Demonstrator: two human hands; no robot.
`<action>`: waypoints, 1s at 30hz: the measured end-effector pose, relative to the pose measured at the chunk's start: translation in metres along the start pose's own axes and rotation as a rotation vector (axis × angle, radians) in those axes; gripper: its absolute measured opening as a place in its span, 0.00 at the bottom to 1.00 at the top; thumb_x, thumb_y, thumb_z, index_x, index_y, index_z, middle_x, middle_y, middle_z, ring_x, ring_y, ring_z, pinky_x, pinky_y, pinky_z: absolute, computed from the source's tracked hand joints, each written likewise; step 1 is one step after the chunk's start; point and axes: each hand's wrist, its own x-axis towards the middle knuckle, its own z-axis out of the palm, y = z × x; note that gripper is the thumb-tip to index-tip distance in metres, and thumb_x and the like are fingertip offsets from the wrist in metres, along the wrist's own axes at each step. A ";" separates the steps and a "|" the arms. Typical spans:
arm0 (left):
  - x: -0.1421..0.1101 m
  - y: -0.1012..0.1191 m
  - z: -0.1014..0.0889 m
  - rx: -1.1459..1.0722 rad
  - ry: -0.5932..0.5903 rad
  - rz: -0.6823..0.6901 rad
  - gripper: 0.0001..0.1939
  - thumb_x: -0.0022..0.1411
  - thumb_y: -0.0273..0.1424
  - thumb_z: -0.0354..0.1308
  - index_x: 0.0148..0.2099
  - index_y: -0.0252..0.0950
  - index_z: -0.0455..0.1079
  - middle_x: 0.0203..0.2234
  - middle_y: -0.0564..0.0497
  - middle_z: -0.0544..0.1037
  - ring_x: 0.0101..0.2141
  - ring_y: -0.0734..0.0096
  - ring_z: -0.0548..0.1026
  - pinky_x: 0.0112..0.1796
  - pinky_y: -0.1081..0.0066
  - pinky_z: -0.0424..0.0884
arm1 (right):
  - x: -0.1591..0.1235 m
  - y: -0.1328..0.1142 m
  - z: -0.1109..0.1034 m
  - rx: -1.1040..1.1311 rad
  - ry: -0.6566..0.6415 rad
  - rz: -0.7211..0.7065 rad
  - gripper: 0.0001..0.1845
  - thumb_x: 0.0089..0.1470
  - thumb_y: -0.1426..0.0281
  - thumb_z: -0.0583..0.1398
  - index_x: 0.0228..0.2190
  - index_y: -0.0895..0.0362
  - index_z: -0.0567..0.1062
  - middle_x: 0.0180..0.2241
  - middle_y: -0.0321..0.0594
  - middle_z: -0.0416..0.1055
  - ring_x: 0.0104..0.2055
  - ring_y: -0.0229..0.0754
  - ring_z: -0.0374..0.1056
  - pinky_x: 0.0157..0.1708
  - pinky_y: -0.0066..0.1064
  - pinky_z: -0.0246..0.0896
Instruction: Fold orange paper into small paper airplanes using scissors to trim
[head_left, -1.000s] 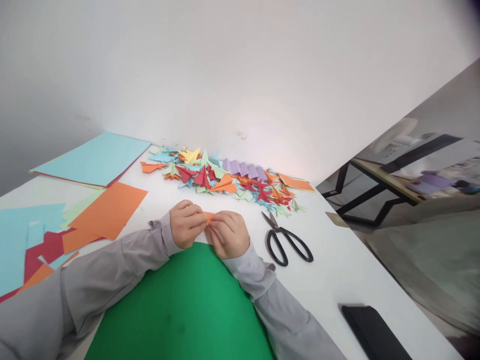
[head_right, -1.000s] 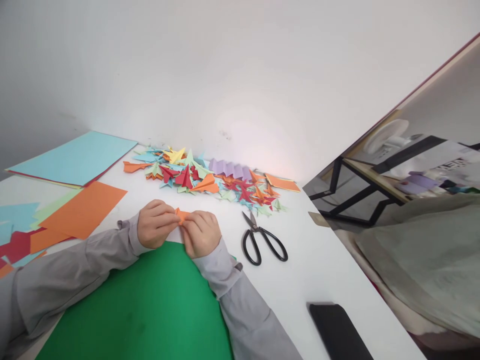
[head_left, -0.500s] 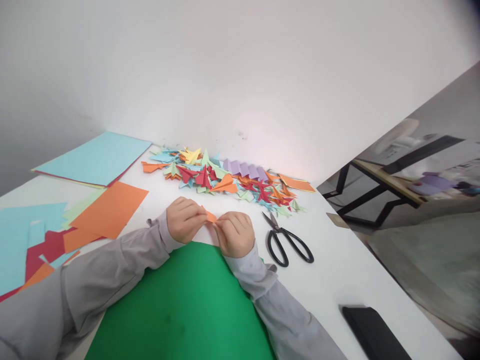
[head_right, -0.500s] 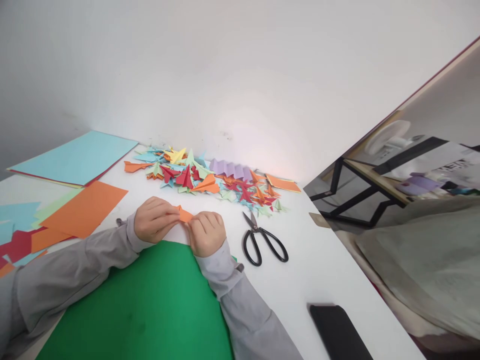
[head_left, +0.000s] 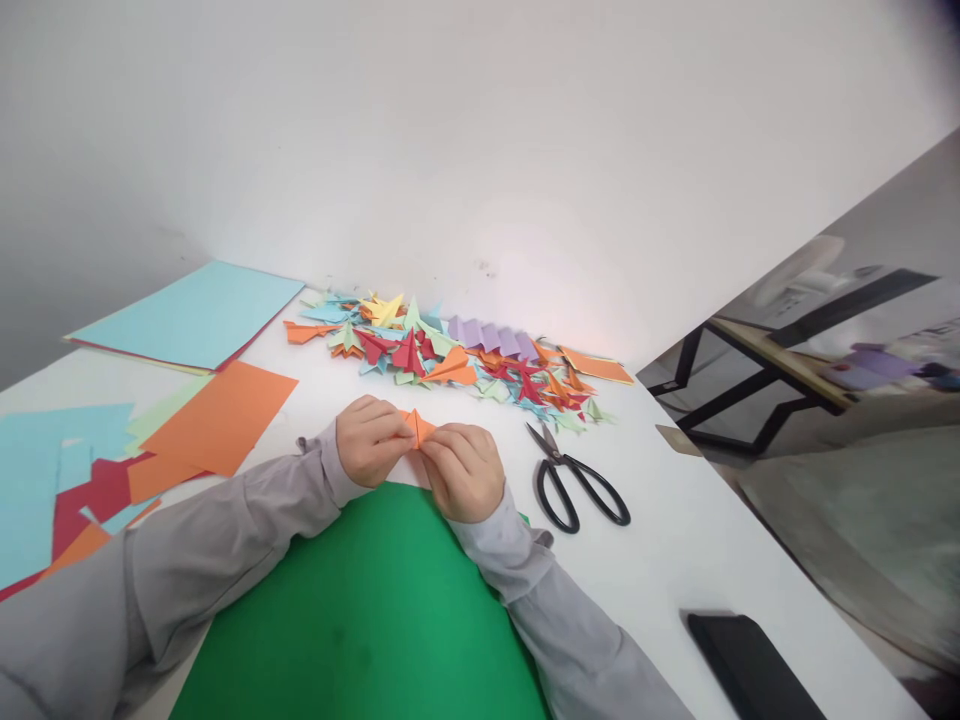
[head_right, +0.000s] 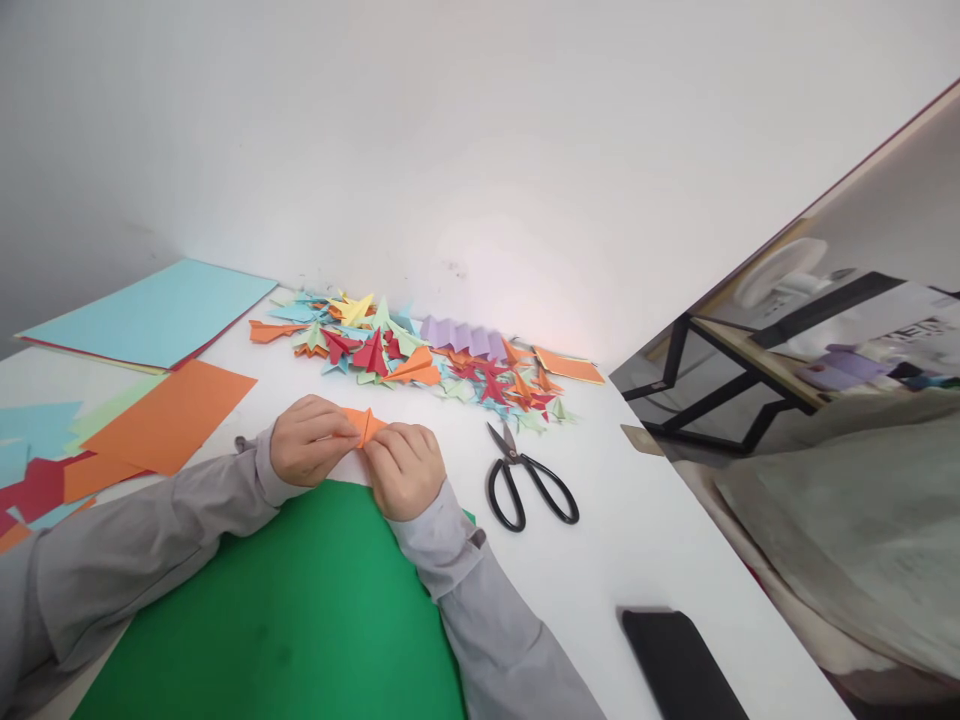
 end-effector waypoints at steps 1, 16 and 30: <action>0.000 0.000 0.001 -0.006 -0.004 0.003 0.06 0.55 0.21 0.51 0.29 0.37 0.64 0.22 0.54 0.74 0.26 0.74 0.69 0.27 0.71 0.61 | 0.000 0.000 0.001 0.000 -0.002 -0.006 0.06 0.48 0.79 0.57 0.28 0.58 0.71 0.27 0.40 0.74 0.34 0.41 0.66 0.33 0.33 0.58; -0.006 -0.003 0.002 -0.046 -0.041 0.001 0.05 0.53 0.23 0.54 0.34 0.37 0.66 0.27 0.51 0.76 0.29 0.71 0.69 0.29 0.69 0.61 | 0.000 0.000 -0.002 -0.050 0.001 0.022 0.08 0.48 0.80 0.54 0.27 0.57 0.70 0.25 0.40 0.73 0.32 0.40 0.64 0.32 0.34 0.56; -0.004 -0.005 0.002 -0.029 -0.005 0.020 0.05 0.54 0.22 0.53 0.28 0.37 0.65 0.22 0.55 0.74 0.25 0.74 0.67 0.27 0.70 0.59 | -0.002 0.001 0.001 -0.038 -0.023 -0.049 0.09 0.50 0.80 0.51 0.29 0.58 0.70 0.29 0.41 0.75 0.34 0.41 0.66 0.33 0.35 0.56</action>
